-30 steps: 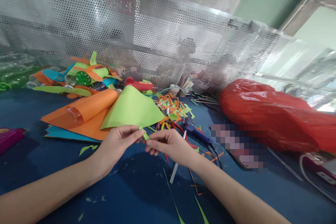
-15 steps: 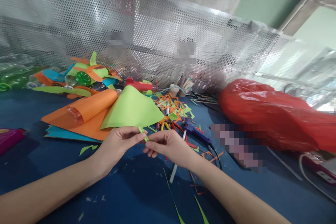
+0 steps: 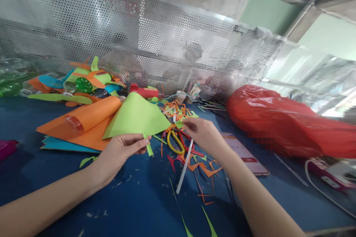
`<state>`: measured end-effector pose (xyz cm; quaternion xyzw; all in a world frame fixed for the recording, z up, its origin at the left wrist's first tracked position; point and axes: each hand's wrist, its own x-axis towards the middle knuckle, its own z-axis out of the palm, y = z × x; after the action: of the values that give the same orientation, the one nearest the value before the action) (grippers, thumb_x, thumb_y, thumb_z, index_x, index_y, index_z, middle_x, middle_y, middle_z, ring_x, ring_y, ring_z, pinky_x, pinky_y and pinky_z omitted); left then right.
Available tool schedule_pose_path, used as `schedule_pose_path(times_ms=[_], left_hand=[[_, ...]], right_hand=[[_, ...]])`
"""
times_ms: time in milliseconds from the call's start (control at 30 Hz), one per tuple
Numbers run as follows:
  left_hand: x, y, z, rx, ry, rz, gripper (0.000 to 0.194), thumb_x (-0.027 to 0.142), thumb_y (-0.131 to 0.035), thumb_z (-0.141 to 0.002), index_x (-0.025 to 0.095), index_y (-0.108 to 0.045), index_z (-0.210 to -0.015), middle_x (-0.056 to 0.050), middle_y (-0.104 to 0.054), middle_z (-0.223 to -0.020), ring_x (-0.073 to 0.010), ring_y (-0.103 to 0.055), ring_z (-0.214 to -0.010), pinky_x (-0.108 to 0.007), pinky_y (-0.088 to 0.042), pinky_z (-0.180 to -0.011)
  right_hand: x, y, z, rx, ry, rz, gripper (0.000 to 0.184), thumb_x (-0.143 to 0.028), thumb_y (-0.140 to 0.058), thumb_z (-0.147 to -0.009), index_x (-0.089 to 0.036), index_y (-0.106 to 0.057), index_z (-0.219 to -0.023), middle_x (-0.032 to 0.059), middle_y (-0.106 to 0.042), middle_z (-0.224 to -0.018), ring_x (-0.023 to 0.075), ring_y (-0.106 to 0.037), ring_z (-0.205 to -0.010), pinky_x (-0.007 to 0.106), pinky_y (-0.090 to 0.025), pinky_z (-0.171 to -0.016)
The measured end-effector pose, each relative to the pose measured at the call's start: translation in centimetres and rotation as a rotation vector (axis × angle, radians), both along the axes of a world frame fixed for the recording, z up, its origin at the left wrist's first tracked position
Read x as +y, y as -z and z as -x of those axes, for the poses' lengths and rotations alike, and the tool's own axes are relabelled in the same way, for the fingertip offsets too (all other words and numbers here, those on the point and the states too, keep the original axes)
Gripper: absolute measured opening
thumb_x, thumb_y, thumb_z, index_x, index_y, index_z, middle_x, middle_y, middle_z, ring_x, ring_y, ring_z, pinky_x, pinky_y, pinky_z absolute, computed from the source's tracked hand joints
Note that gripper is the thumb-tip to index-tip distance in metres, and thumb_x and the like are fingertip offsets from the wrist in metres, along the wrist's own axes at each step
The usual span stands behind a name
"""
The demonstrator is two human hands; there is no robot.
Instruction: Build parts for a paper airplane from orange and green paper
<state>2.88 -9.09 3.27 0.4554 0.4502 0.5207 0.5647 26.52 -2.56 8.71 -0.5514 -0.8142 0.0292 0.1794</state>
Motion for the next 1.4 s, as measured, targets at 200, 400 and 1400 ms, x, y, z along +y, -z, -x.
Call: schedule_pose_path(times_ms=[200, 400, 1400], left_hand=[[0.2, 0.2, 0.1, -0.009, 0.024, 0.014, 0.018, 0.036, -0.078, -0.067, 0.02, -0.075, -0.076, 0.001, -0.064, -0.068, -0.0108, -0.055, -0.067, -0.021, -0.046, -0.067], [0.3, 0.1, 0.1, 0.024, 0.014, 0.035, 0.019, 0.037, -0.079, -0.065, 0.021, -0.075, -0.076, 0.002, -0.064, -0.069, -0.0104, -0.055, -0.065, -0.021, -0.047, -0.068], [0.8, 0.4, 0.5, 0.116, -0.017, -0.037, 0.026, 0.043, -0.075, -0.067, 0.021, -0.075, -0.079, -0.001, -0.066, -0.072, -0.0146, -0.057, -0.068, -0.025, -0.048, -0.069]], right_hand=[[2.3, 0.3, -4.4, -0.534, 0.23, 0.2, 0.02, -0.011, -0.059, -0.072, -0.01, -0.07, -0.089, 0.0171, -0.07, -0.09, 0.0266, -0.066, -0.087, 0.031, -0.046, -0.074], [2.4, 1.3, -4.6, -0.59, 0.214, 0.272, 0.037, -0.015, -0.065, -0.068, -0.007, -0.064, -0.105, 0.0206, -0.066, -0.104, 0.0284, -0.065, -0.092, 0.031, -0.045, -0.071], [1.4, -0.5, -0.8, 0.969, -0.012, 0.364, 0.027, -0.045, -0.056, -0.075, -0.019, -0.05, -0.069, -0.0055, -0.038, -0.051, 0.0089, -0.035, -0.045, 0.024, -0.029, -0.045]])
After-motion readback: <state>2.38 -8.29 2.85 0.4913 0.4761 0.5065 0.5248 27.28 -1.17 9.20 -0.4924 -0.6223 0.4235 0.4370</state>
